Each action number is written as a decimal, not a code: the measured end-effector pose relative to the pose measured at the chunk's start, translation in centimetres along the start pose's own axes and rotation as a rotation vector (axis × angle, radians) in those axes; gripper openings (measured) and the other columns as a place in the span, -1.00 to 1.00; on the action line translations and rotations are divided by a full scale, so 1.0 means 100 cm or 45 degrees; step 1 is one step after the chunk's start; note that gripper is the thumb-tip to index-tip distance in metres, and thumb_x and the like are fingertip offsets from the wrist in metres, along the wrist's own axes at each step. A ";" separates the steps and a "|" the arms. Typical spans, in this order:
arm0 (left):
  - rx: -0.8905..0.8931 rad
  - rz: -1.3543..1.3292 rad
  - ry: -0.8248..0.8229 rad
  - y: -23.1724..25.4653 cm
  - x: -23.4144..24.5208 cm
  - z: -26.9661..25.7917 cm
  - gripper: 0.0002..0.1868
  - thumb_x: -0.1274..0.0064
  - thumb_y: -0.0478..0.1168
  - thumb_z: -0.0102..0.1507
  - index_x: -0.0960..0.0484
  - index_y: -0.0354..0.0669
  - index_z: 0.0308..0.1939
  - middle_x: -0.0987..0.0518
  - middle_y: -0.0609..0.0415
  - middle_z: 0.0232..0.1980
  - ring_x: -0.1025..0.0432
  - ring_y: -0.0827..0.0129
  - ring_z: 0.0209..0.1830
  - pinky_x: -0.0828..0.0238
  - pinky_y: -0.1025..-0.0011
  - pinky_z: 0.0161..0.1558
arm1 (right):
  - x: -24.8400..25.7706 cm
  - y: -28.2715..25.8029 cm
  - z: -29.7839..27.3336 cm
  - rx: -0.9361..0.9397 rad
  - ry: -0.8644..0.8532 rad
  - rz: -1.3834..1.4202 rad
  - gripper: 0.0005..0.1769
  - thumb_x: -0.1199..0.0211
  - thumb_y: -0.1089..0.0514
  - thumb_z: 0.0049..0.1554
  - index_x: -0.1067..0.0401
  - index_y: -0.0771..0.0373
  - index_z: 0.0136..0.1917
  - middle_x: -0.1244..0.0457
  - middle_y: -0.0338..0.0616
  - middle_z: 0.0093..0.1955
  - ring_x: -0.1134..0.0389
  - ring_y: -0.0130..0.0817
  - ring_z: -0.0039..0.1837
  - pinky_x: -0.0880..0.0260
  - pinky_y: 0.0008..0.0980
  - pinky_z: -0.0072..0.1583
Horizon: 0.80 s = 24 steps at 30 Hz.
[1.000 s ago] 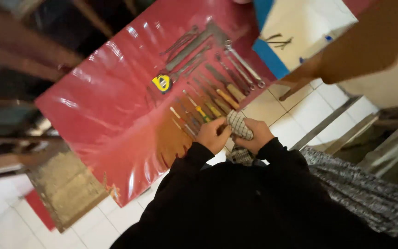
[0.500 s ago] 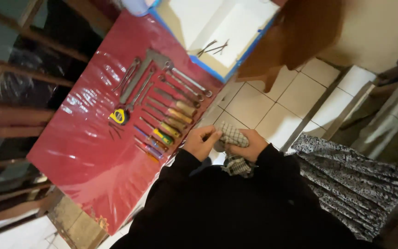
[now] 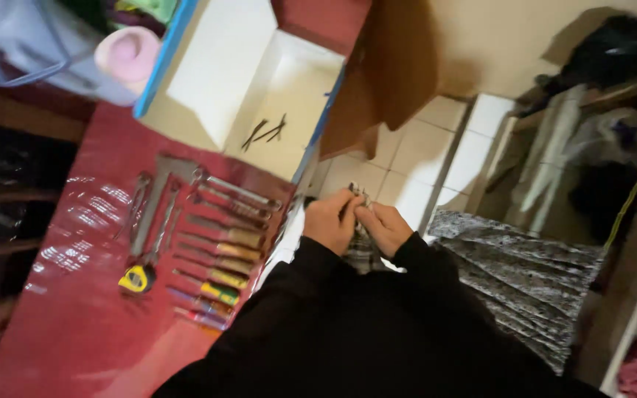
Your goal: The person repeatedly picks up small metal rods from a red table, places them into a white box, and wipes the table surface with a cloth. The person handles the rods one at a time and continues wiping the table throughout the clip.
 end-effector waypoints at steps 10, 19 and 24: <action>0.134 -0.233 -0.033 -0.046 0.029 0.082 -0.85 -0.10 -0.19 0.34 -0.62 -0.18 -0.26 -0.60 -0.13 -0.35 -0.53 -0.06 -0.36 -0.41 0.14 -0.33 | 0.061 -0.061 0.070 0.212 -0.326 -0.077 -0.52 -0.16 -0.05 0.26 -0.39 0.36 0.28 -0.41 -0.13 0.08 -0.37 -0.36 0.10 -0.38 -0.32 0.13; 0.283 -0.310 0.338 -0.114 0.055 0.085 -0.87 -0.04 -0.24 0.33 -0.62 -0.24 -0.17 -0.62 -0.10 -0.31 -0.57 0.10 -0.35 -0.46 0.24 -0.30 | 0.062 -0.052 0.152 0.163 -0.503 -0.254 -0.50 -0.09 -0.13 0.31 -0.44 0.35 0.21 -0.41 -0.14 0.06 -0.39 -0.39 0.08 -0.35 -0.29 0.13; 0.888 -0.078 0.324 -0.161 0.081 0.079 -0.81 -0.06 -0.12 0.32 -0.68 -0.15 -0.23 -0.62 -0.12 -0.46 -0.58 0.11 -0.45 -0.46 0.23 -0.31 | 0.081 0.003 0.219 -0.265 -0.507 -0.569 -0.38 -0.22 -0.25 0.27 -0.53 0.44 0.06 -0.37 0.30 -0.13 -0.40 0.07 -0.05 -0.43 0.00 0.04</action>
Point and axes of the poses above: each hand's wrist, its own z-axis towards the middle knuckle, its own x-axis out of the back of the hand, y = z × x, the point moved 2 cm from there along z, towards the middle knuckle
